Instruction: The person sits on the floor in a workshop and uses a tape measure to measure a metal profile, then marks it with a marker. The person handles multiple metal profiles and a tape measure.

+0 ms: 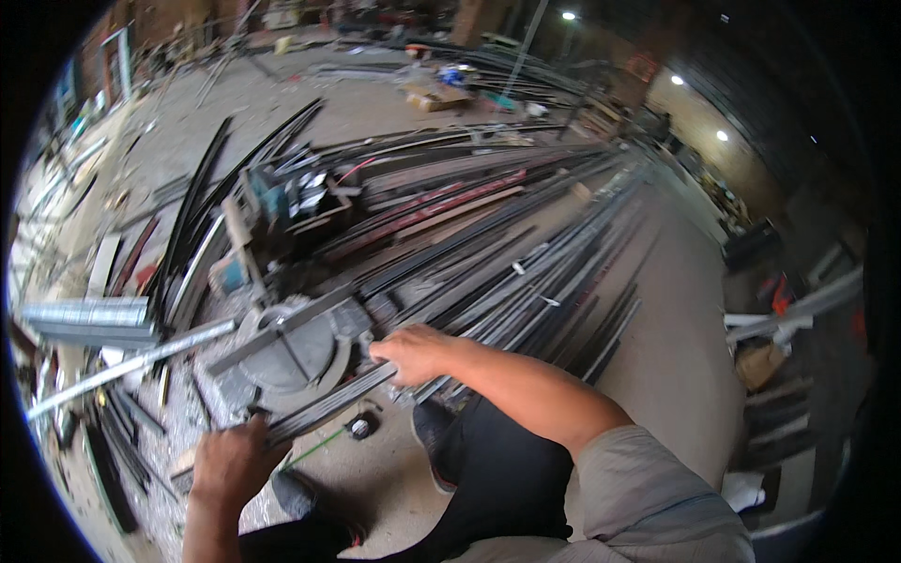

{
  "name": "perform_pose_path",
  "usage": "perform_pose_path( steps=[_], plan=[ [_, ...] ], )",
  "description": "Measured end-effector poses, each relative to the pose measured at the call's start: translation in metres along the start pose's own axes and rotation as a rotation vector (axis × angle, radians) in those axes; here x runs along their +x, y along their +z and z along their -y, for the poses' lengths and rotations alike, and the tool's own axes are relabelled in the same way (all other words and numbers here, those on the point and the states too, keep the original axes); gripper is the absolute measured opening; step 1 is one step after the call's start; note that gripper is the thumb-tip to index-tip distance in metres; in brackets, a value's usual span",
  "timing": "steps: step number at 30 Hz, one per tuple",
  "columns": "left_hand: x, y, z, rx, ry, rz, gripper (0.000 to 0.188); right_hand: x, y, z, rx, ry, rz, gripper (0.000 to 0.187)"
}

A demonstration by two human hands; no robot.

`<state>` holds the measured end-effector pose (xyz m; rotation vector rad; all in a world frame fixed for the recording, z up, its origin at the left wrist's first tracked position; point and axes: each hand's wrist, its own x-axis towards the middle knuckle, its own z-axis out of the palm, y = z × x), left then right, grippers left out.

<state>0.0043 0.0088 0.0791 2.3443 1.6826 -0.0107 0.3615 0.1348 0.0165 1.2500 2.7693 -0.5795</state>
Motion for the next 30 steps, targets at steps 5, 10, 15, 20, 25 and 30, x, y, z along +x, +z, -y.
perform_pose_path(
  steps=[5,10,15,20,25,30],
  plan=[
    [-0.007,0.012,0.023,0.074,0.038,-0.012,0.045,-0.011,0.01,-0.045,-0.032,0.1,0.037,0.038],
    [-0.002,0.014,0.04,-0.02,-0.018,0.068,0.042,-0.016,0.024,-0.082,-0.055,0.145,0.034,0.034],
    [0.0,0.036,0.069,0.016,-0.021,0.081,0.04,-0.005,0.034,-0.093,-0.124,0.082,0.071,0.043],
    [-0.009,0.053,0.103,-0.007,0.007,-0.022,0.038,0.016,0.054,-0.088,-0.121,-0.045,0.02,0.046],
    [-0.036,0.081,0.154,0.049,0.045,-0.1,0.039,0.041,0.071,-0.068,-0.122,-0.131,0.027,0.043],
    [-0.059,0.114,0.194,-0.042,-0.114,0.002,0.04,0.079,0.085,-0.041,-0.128,-0.177,0.061,0.044]
  ],
)
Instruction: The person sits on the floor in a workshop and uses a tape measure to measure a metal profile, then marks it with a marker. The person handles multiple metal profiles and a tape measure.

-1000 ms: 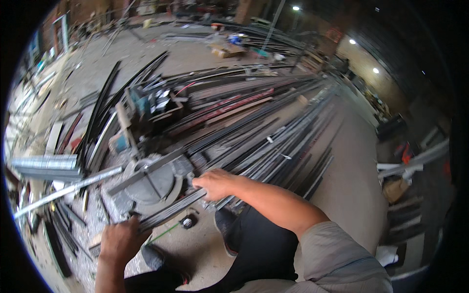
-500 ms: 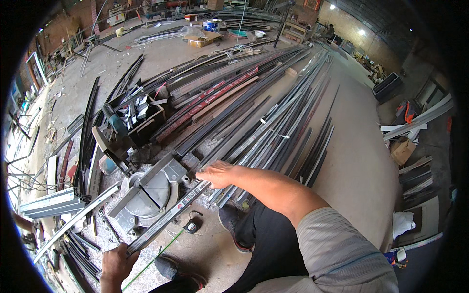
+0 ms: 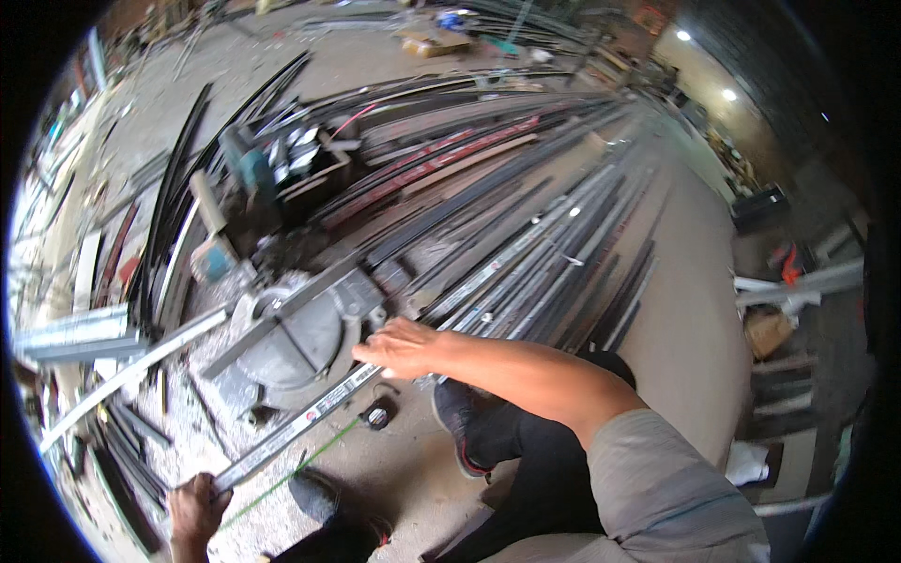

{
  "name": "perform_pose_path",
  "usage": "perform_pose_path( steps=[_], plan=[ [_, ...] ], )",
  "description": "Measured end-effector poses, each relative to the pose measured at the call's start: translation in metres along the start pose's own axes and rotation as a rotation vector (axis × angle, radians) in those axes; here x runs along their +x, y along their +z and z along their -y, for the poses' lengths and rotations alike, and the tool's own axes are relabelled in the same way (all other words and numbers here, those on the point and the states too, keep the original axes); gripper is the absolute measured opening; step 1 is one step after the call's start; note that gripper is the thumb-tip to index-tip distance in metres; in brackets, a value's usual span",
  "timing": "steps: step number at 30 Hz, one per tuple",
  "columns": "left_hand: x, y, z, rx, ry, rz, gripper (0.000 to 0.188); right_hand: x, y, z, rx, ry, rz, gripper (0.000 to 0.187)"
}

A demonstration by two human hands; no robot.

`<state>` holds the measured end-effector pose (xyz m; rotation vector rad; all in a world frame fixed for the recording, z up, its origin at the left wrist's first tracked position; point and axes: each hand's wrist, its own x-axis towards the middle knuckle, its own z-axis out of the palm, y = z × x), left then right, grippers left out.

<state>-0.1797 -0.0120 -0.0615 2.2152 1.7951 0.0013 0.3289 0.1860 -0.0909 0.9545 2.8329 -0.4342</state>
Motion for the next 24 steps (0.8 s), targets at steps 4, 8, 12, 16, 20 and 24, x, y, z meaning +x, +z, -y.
perform_pose_path(
  steps=[4,8,12,16,20,24],
  plan=[
    [-0.003,0.023,0.034,0.013,0.024,-0.018,0.04,0.036,0.026,0.007,0.073,0.008,0.045,0.045],
    [0.007,0.032,0.067,0.02,0.001,-0.009,0.042,0.083,0.032,0.024,0.042,0.044,0.084,0.044],
    [0.018,0.038,0.096,0.087,-0.106,0.011,0.043,0.126,0.046,0.033,0.045,0.017,0.117,0.044],
    [0.003,0.047,0.129,0.036,-0.245,-0.041,0.04,0.171,0.068,0.051,0.079,-0.057,0.13,0.046],
    [0.0,0.059,0.155,0.022,-0.285,-0.056,0.042,0.198,0.081,0.066,0.144,-0.071,0.112,0.046],
    [0.004,0.076,0.174,0.001,-0.301,-0.059,0.042,0.207,0.096,0.065,0.196,-0.078,0.086,0.043]
  ],
)
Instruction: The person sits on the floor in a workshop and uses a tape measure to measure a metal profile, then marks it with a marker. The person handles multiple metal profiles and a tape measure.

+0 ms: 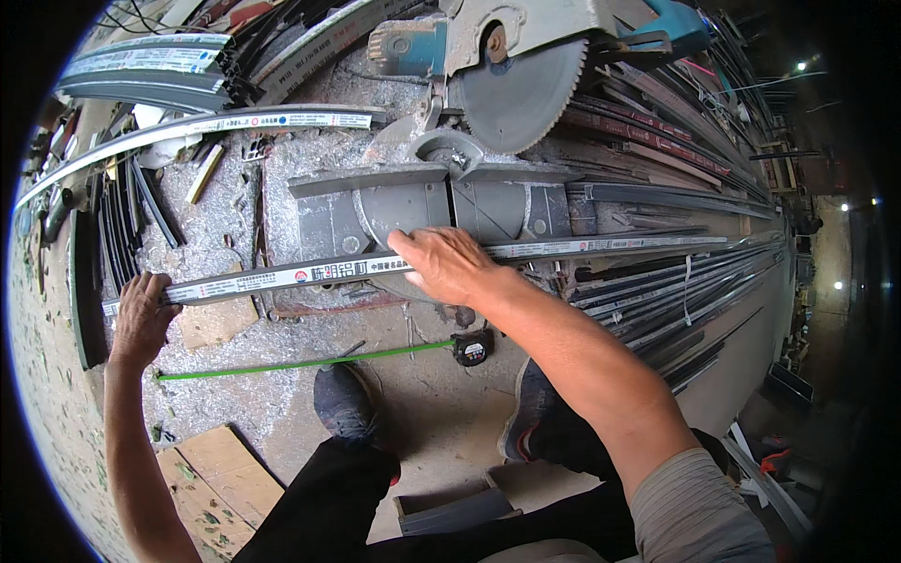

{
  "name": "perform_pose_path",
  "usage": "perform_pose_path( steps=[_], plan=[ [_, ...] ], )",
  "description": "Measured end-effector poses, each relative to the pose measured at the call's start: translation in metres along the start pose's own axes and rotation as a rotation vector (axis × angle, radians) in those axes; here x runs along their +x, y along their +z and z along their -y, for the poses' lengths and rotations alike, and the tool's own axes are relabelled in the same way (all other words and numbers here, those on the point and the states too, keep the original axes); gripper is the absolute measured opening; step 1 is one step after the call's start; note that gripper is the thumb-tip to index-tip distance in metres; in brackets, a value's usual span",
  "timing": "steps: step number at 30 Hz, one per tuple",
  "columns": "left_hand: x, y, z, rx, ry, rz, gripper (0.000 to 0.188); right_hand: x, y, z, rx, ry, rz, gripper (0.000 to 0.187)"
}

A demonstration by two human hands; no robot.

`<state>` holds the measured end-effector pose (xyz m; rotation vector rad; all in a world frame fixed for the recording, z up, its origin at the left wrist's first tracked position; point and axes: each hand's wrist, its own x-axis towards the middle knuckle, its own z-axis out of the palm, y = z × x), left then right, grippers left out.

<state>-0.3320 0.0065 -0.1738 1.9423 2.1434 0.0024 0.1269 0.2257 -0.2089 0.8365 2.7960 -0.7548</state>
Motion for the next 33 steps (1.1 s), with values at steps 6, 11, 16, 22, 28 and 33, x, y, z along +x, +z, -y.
perform_pose_path(
  steps=[6,11,16,22,28,33],
  plan=[
    [0.004,0.017,0.009,-0.047,-0.071,0.042,0.044,0.009,0.014,-0.01,0.094,-0.043,-0.1,0.036],
    [0.002,0.022,0.023,-0.119,-0.135,0.064,0.045,0.02,0.015,-0.009,0.098,-0.023,-0.082,0.036],
    [0.004,0.021,0.028,-0.101,-0.12,0.062,0.042,0.026,0.02,-0.009,0.072,-0.088,-0.21,0.034],
    [0.009,0.011,0.027,-0.057,-0.087,0.093,0.039,0.026,0.017,-0.001,0.086,-0.081,-0.256,0.035],
    [0.011,0.011,0.018,-0.079,-0.148,0.159,0.039,0.022,0.024,0.003,0.083,-0.059,-0.304,0.042],
    [0.01,0.014,0.01,-0.098,-0.197,0.23,0.041,0.013,0.023,-0.002,0.062,-0.086,-0.323,0.044]
  ],
)
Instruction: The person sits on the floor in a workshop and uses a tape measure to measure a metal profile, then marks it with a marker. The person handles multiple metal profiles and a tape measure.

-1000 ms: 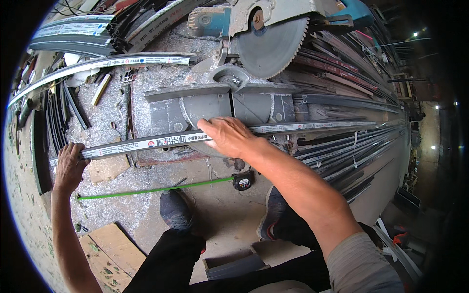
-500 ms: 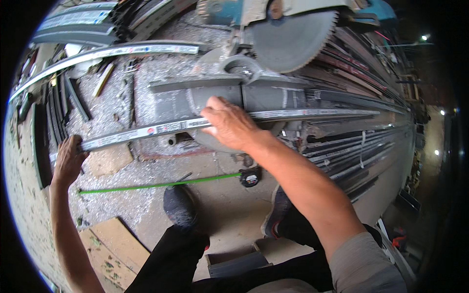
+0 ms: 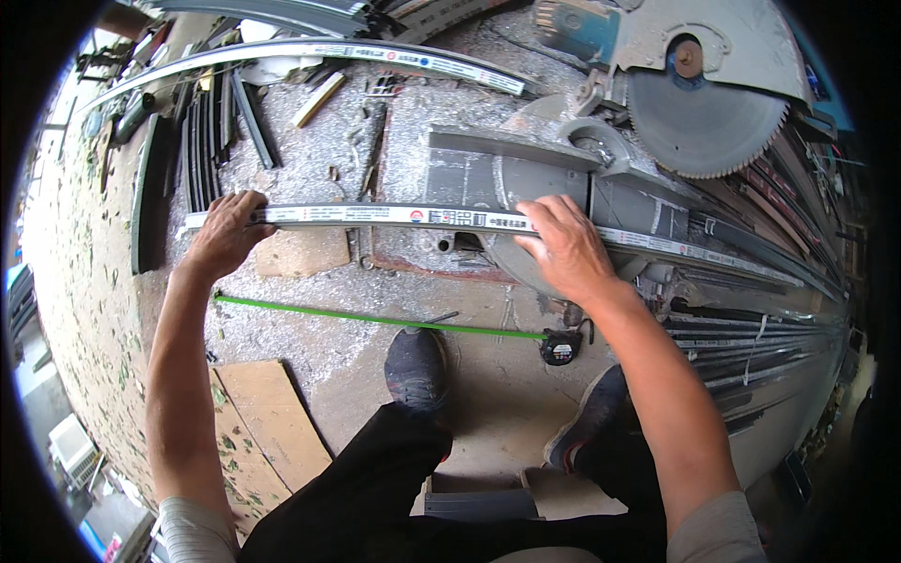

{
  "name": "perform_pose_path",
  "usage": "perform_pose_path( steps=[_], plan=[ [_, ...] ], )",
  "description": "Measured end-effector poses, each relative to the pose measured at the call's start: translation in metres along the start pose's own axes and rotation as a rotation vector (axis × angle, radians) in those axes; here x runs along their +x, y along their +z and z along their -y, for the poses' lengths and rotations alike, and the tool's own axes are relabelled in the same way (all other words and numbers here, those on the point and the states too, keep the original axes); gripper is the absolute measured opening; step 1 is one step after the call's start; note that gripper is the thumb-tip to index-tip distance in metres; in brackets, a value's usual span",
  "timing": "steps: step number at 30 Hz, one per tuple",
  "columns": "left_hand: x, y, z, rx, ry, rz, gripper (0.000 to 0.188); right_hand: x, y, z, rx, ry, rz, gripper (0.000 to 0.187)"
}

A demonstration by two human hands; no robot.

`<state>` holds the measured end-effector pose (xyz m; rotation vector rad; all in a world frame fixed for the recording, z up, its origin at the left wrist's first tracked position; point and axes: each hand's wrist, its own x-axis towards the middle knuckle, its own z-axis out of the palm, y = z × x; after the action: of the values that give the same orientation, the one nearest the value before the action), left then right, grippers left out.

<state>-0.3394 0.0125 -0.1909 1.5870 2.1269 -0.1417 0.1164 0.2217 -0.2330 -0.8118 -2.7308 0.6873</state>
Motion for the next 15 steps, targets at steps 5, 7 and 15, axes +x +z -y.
perform_pose_path(
  steps=[5,7,15],
  plan=[
    [-0.002,0.009,0.003,0.037,0.035,-0.087,0.04,-0.002,0.003,-0.001,0.023,-0.015,-0.045,0.042],
    [-0.006,0.008,-0.007,0.021,0.016,-0.138,0.044,-0.002,0.003,0.001,0.016,-0.006,-0.057,0.044],
    [-0.002,0.039,-0.074,0.03,0.175,-0.264,0.072,-0.003,0.008,0.001,0.016,-0.024,-0.081,0.05]
  ],
)
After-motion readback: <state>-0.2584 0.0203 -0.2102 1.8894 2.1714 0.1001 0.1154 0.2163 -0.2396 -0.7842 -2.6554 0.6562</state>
